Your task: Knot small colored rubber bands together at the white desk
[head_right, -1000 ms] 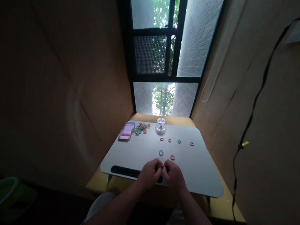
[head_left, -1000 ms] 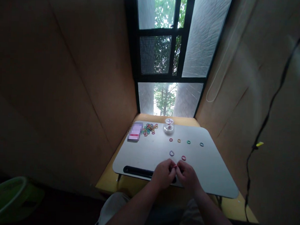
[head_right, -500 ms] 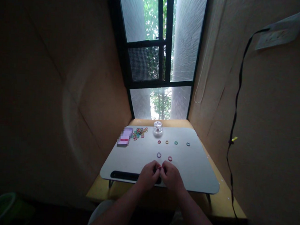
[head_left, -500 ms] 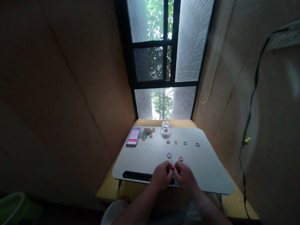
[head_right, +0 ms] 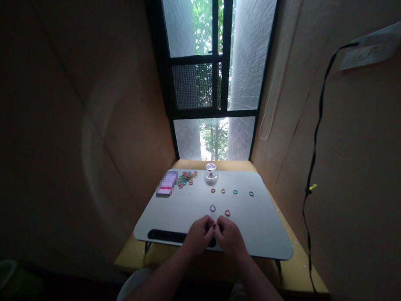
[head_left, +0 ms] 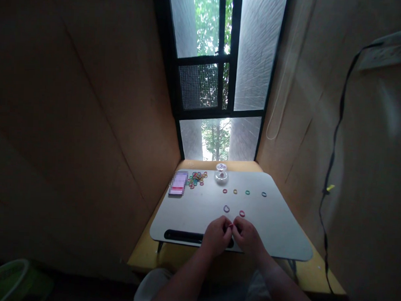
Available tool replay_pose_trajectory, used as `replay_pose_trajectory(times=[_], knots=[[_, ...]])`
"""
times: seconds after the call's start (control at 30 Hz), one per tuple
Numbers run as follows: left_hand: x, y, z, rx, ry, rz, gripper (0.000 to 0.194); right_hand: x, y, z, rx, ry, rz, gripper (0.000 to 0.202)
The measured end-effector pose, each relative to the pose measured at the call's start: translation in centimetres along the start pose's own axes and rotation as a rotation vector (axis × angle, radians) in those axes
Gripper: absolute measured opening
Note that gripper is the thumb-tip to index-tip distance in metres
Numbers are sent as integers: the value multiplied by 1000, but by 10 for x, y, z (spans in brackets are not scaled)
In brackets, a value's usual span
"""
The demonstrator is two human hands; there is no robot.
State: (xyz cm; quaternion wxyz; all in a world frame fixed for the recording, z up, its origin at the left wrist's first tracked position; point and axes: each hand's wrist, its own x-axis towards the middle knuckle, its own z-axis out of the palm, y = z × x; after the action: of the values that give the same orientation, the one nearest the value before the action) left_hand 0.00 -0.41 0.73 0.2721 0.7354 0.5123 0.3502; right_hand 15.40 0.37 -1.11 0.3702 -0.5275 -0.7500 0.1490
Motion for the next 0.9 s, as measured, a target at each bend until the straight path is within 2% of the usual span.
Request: replay_pose_trajectory(times=[0.9], knots=[[-1, 1, 0, 10, -9, 7, 11, -2, -1, 0, 21, 0, 17, 17]])
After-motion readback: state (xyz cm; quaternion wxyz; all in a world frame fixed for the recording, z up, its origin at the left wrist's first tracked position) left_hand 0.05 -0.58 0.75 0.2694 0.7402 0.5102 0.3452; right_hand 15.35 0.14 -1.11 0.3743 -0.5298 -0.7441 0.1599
